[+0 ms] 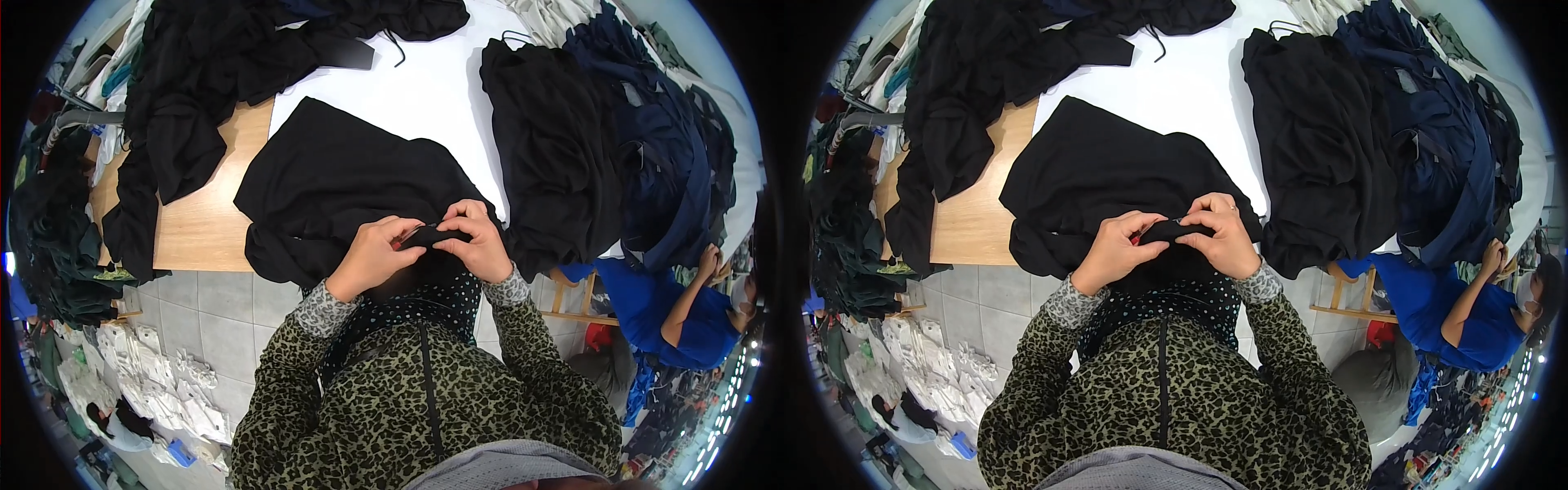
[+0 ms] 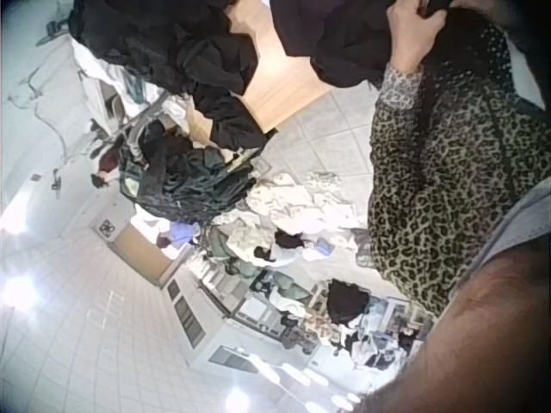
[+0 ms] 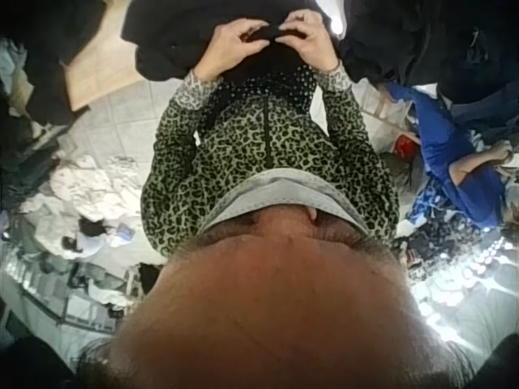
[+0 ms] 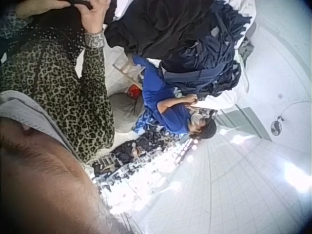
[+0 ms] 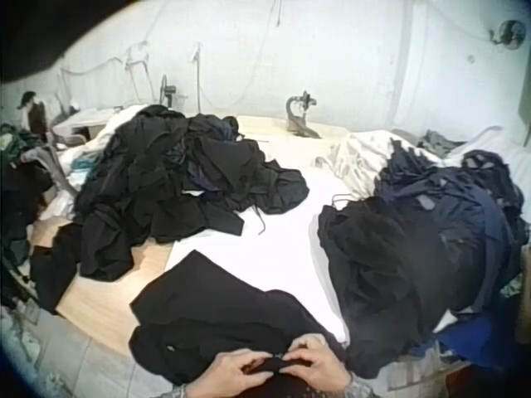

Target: Inspecting black garments and using thread nippers to trim loose threads.

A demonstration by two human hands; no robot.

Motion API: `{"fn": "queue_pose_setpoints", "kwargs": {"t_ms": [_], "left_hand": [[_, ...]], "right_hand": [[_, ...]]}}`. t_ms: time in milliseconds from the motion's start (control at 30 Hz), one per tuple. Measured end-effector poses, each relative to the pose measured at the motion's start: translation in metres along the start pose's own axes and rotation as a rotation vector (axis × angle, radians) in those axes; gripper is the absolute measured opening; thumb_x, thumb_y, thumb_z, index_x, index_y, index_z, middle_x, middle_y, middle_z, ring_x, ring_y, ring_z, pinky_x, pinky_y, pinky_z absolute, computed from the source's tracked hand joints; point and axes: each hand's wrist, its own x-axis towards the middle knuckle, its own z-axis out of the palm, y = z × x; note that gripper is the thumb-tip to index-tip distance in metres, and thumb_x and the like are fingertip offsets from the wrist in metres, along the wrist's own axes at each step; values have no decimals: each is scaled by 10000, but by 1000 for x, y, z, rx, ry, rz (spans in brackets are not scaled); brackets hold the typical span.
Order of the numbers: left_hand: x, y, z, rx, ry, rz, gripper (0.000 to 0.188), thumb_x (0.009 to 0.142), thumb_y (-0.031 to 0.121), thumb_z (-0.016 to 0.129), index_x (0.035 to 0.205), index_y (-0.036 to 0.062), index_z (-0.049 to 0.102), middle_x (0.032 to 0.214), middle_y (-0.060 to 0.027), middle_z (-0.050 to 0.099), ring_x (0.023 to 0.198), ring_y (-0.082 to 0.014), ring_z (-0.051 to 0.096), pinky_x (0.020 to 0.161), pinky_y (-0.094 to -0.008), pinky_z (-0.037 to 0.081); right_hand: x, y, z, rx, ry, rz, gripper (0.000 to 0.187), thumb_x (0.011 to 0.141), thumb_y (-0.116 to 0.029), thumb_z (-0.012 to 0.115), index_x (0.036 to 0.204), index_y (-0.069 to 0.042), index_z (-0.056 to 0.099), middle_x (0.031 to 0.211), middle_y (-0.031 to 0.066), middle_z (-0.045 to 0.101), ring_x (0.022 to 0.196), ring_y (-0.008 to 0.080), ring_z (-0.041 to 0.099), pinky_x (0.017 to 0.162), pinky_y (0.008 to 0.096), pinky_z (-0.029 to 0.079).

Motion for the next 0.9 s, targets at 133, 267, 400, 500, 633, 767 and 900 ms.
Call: {"fn": "queue_pose_setpoints", "kwargs": {"t_ms": [133,267,400,500,633,767,900], "left_hand": [[1,-2,4,-22,80,20,352,718,97,738,1044,2,644,800,-17,624,618,-61,489,561,-214,405],[1,-2,4,-55,76,-18,326,741,73,728,1042,-16,642,841,-15,647,642,-50,510,590,-200,427],[2,-12,7,-274,-13,-143,313,769,52,716,1060,-25,633,872,-9,649,664,-51,522,626,-193,448],[4,-11,9,-345,-37,-186,313,782,34,709,1076,-26,623,869,1,637,677,-51,526,649,-194,459],[6,-10,9,-453,81,-80,301,738,130,744,1002,17,654,689,53,546,599,-32,421,544,-194,374],[4,-13,2,-221,7,-128,281,733,125,752,976,23,656,669,59,528,569,-28,378,517,-196,341],[3,-18,4,-245,2,-124,256,743,121,748,957,15,656,682,56,553,588,-18,414,532,-191,365]], "right_hand": [[-2,-5,10,-244,128,-132,361,672,-116,748,1015,-84,640,1032,50,557,1073,249,502,998,409,276],[-5,-12,19,-455,279,-258,540,645,-149,753,1158,-107,588,1104,46,541,1112,243,505,1062,502,191],[-7,-1,24,-503,304,-344,541,624,-127,749,1145,-100,604,981,32,580,1024,217,551,1059,503,198],[-9,3,26,-433,235,-316,490,650,-103,737,1124,-93,617,847,22,590,894,195,578,1022,460,253],[-5,-3,17,-227,191,-216,367,700,-109,730,1056,-89,643,733,30,559,742,190,545,894,364,333],[-4,-4,9,-135,116,-114,274,715,-114,720,981,-77,660,703,33,543,725,195,539,874,338,341],[-5,2,15,63,104,0,180,758,-95,694,929,-53,657,752,33,596,765,180,558,840,306,384]]}}
